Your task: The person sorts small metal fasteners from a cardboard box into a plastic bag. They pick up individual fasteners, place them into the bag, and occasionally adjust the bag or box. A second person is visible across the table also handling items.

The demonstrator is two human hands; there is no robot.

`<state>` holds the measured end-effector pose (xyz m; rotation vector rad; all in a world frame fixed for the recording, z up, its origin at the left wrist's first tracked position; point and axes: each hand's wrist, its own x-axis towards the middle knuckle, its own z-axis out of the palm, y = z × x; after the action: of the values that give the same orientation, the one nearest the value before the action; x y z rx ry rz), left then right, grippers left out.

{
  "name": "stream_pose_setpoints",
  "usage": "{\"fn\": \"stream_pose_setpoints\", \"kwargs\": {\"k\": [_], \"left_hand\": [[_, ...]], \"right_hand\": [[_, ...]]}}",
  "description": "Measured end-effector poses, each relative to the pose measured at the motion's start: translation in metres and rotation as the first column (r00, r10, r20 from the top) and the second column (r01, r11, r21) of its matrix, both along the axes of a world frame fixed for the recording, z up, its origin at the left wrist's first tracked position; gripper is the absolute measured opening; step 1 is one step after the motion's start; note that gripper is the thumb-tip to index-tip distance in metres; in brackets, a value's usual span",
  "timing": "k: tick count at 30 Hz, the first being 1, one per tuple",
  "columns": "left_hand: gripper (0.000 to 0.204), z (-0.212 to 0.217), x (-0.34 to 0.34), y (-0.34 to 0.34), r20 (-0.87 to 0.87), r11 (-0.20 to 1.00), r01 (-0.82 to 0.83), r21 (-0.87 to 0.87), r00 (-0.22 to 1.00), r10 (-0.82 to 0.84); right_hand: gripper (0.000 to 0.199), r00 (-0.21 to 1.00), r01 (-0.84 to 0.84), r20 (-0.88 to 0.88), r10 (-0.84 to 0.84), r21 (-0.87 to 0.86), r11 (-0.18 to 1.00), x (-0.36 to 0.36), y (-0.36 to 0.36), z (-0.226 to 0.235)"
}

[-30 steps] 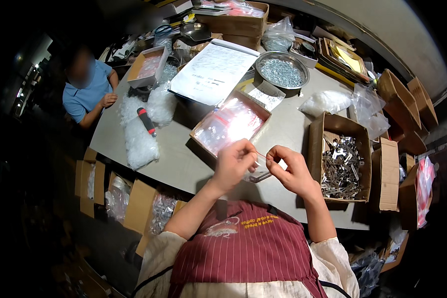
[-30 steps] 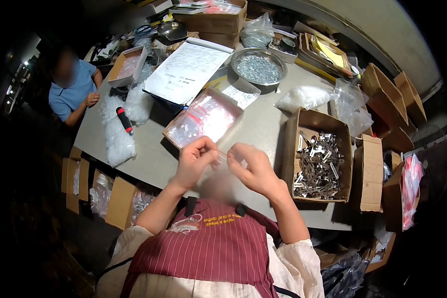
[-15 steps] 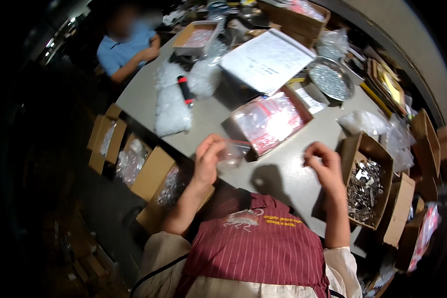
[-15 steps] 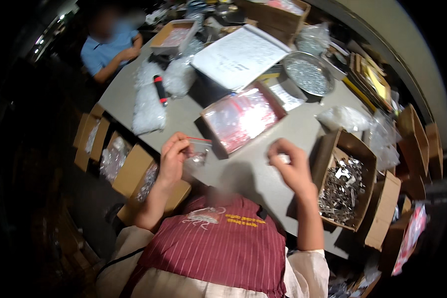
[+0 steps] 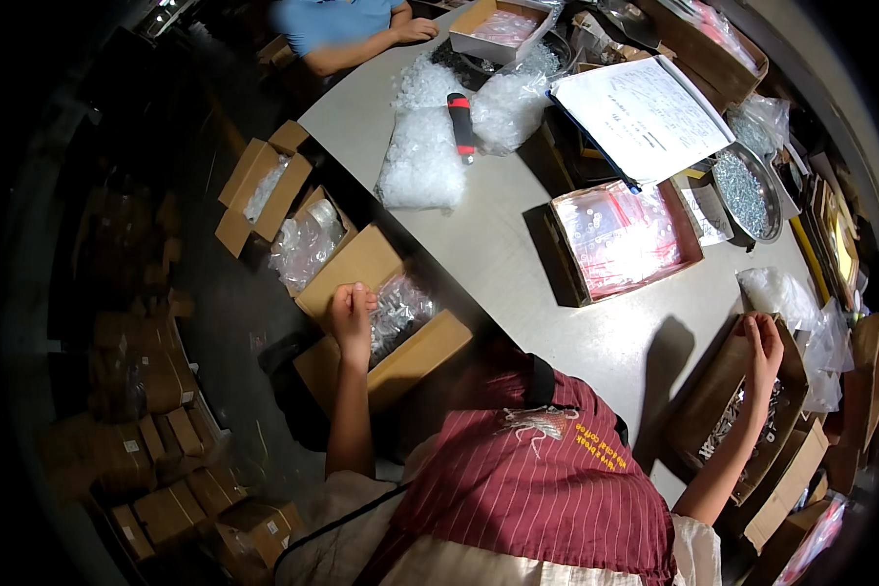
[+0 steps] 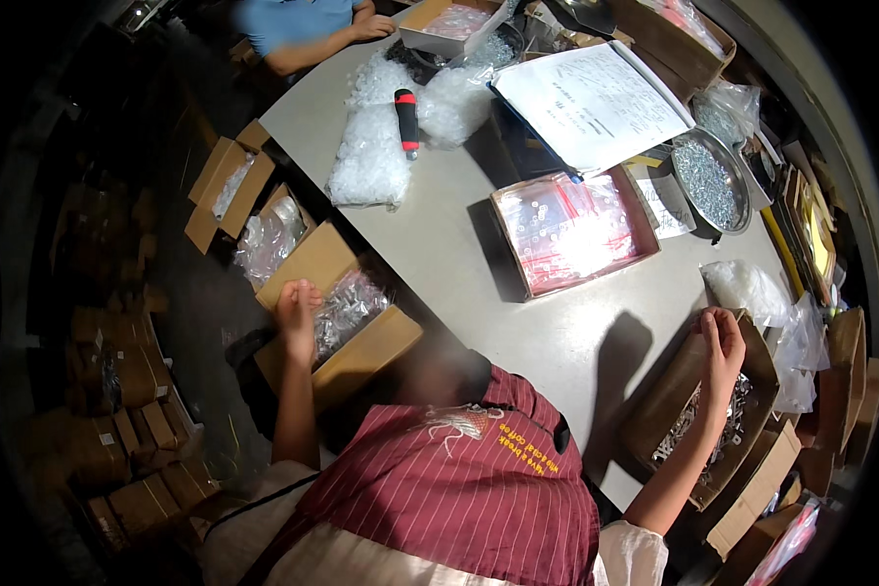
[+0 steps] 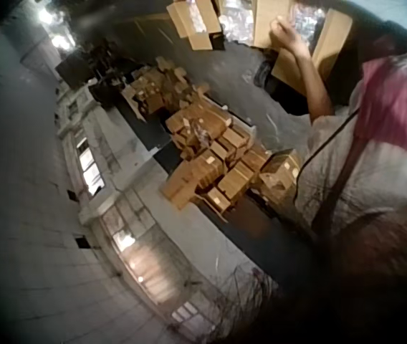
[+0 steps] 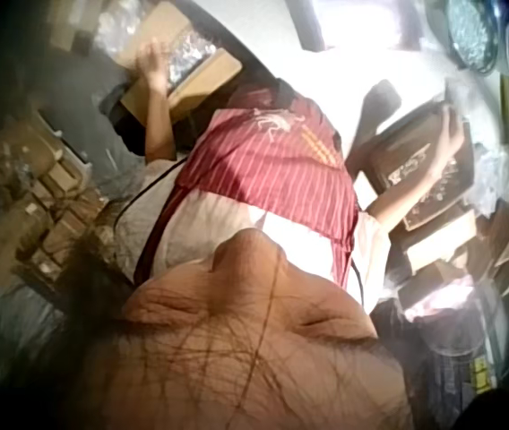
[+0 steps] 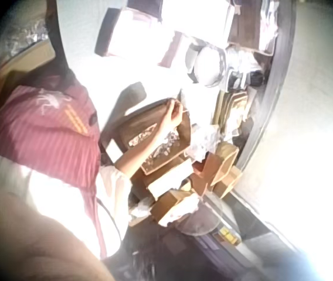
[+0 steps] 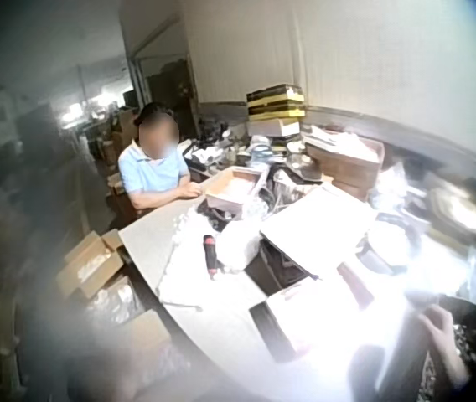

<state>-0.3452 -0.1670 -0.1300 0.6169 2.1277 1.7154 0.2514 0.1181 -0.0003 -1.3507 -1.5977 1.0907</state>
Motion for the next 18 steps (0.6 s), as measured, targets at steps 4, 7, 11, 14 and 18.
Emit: {"fn": "stream_pose_setpoints", "kwargs": {"k": [4, 7, 11, 14, 18], "left_hand": [[0.021, -0.088, -0.035, -0.001, -0.107, 0.841, 0.167, -0.515, 0.961, -0.256], [0.05, -0.107, -0.02, 0.017, -0.315, 0.536, 0.176, -0.826, 0.643, -0.698], [0.058, -0.163, -0.02, -0.012, 0.046, 0.201, 0.31, -0.929, 0.637, -0.769], [0.046, -0.192, -0.014, -0.049, 0.09, 0.22, 0.357, -0.908, 0.678, -0.73], [0.045, -0.244, 0.018, -0.124, -0.329, 0.354, -0.058, -0.934, 0.528, -0.783]], "right_hand": [[0.013, 0.996, -0.056, 0.068, 0.056, 0.0, 0.998, 0.019, 0.024, -0.041], [0.019, 0.98, -0.052, 0.191, 0.053, -0.012, 0.999, 0.021, 0.022, -0.065], [0.024, 0.902, -0.109, 0.429, 0.046, 0.124, 0.986, 0.005, 0.012, -0.061], [0.017, 0.847, -0.21, 0.503, 0.169, 0.025, 0.977, 0.0, 0.003, -0.049], [0.014, 0.85, -0.165, 0.487, 0.202, -0.119, 0.979, -0.008, -0.002, -0.049]]}}
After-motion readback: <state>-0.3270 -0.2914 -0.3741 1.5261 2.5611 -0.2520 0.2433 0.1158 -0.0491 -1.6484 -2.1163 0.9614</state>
